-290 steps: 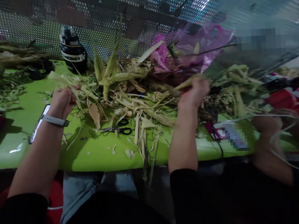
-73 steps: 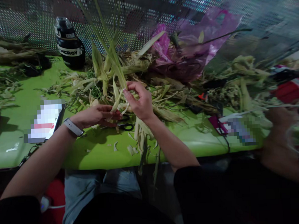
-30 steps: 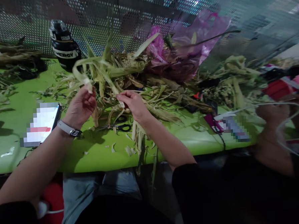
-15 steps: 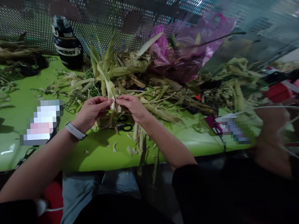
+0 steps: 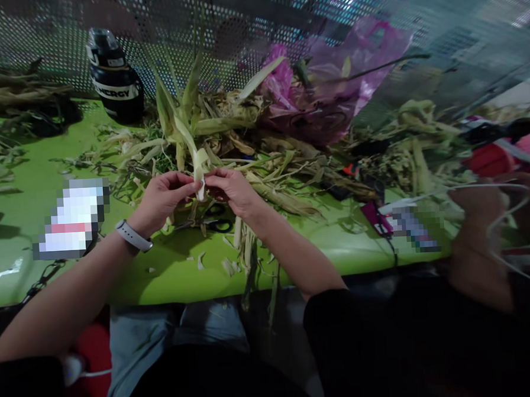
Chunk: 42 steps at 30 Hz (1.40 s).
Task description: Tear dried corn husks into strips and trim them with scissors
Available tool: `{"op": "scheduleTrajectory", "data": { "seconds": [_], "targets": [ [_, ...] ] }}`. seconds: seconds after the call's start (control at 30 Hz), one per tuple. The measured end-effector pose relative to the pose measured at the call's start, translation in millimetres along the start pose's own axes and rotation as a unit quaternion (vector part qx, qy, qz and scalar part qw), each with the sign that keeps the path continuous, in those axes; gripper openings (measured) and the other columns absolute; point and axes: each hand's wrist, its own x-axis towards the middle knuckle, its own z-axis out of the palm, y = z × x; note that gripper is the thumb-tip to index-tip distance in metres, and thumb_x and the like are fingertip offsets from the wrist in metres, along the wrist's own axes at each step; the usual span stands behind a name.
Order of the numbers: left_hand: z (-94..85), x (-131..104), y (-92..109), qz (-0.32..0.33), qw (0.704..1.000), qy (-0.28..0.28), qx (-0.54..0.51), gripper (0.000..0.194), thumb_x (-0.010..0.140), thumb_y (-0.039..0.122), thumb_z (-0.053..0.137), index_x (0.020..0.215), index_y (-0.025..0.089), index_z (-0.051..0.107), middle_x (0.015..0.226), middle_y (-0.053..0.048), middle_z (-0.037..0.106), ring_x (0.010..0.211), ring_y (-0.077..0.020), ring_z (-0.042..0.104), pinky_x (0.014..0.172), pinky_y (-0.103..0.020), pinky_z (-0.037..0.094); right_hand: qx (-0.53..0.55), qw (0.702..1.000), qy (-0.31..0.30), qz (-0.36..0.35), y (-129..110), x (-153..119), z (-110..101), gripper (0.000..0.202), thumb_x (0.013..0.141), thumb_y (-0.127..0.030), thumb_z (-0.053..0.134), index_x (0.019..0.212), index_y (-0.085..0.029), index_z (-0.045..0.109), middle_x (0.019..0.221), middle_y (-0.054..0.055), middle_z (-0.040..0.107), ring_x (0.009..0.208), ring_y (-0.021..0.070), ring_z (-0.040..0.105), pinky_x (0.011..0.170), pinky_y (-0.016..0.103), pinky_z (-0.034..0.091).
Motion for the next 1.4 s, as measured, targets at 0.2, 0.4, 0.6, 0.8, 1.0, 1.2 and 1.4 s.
{"op": "scheduleTrajectory", "data": {
  "seconds": [0.2,0.4,0.6,0.8,1.0,1.2,1.4],
  "targets": [
    [-0.8,1.1,0.3,0.011,0.999,0.031,0.039,0.029,0.061,0.033,0.086,0.074,0.013,0.069,0.067,-0.001,0.065,0.057,-0.0082,0.055,0.056,-0.022,0.045,-0.006,1.000,-0.002,0.014,-1.6,-0.6,-1.5,0.014,0.061,-0.029,0.070,0.066,-0.018,0.063,0.059,-0.002,0.065,0.052,0.0084,0.058,0.045,0.020,0.032],
    [-5.2,3.3,-0.2,0.034,0.996,0.021,0.082,0.030,0.062,0.034,0.085,0.076,0.013,0.070,0.073,-0.003,0.068,0.064,-0.0103,0.059,0.061,-0.022,0.048,-0.036,0.999,0.006,-0.004,-2.4,-1.0,-1.0,0.011,0.063,-0.027,0.068,0.062,-0.017,0.064,0.058,-0.001,0.065,0.051,0.0075,0.056,0.043,0.018,0.029],
    [-7.6,5.0,-1.2,0.000,0.999,-0.011,0.041,0.030,0.059,0.031,0.087,0.071,0.013,0.067,0.067,-0.001,0.067,0.059,-0.0096,0.060,0.060,-0.023,0.052,-0.053,0.999,0.007,-0.005,-7.0,-1.2,-1.6,0.011,0.064,-0.022,0.063,0.055,-0.016,0.062,0.053,0.000,0.064,0.044,0.0061,0.051,0.040,0.018,0.025],
    [-6.9,5.1,0.7,-0.043,0.999,-0.015,0.016,0.030,0.059,0.025,0.087,0.071,0.013,0.062,0.066,0.001,0.065,0.056,-0.0080,0.060,0.059,-0.022,0.054,-0.046,0.999,0.010,-0.004,-6.4,-2.0,-0.7,0.015,0.065,-0.023,0.064,0.053,-0.016,0.060,0.053,0.001,0.064,0.043,0.0060,0.051,0.038,0.017,0.026],
    [-6.8,4.4,6.3,-0.089,0.996,-0.029,-0.002,0.034,0.063,0.018,0.084,0.084,0.015,0.057,0.071,0.000,0.067,0.065,-0.0112,0.065,0.065,-0.025,0.057,-0.017,1.000,-0.007,0.013,-4.6,-2.8,2.4,0.012,0.066,-0.024,0.063,0.057,-0.016,0.062,0.055,0.000,0.065,0.045,0.0060,0.052,0.040,0.017,0.030],
    [-12.4,5.8,5.8,-0.063,0.996,-0.062,0.020,0.036,0.064,0.025,0.083,0.088,0.015,0.058,0.076,-0.001,0.067,0.069,-0.0120,0.064,0.066,-0.025,0.055,0.009,0.999,-0.036,0.021,1.5,0.0,1.7,0.012,0.064,-0.027,0.064,0.059,-0.017,0.058,0.053,-0.004,0.059,0.043,0.0052,0.045,0.041,0.019,0.029],
    [-16.4,3.3,12.6,0.025,0.975,-0.043,0.217,0.022,0.065,0.028,0.079,0.079,0.015,0.068,0.071,-0.002,0.067,0.063,-0.0128,0.058,0.057,-0.022,0.043,0.114,0.990,-0.082,0.003,0.1,2.3,0.7,0.029,0.067,-0.038,0.069,0.065,-0.022,0.045,0.049,-0.010,0.043,0.038,0.0041,0.025,0.040,0.022,0.020]
  ]
}}
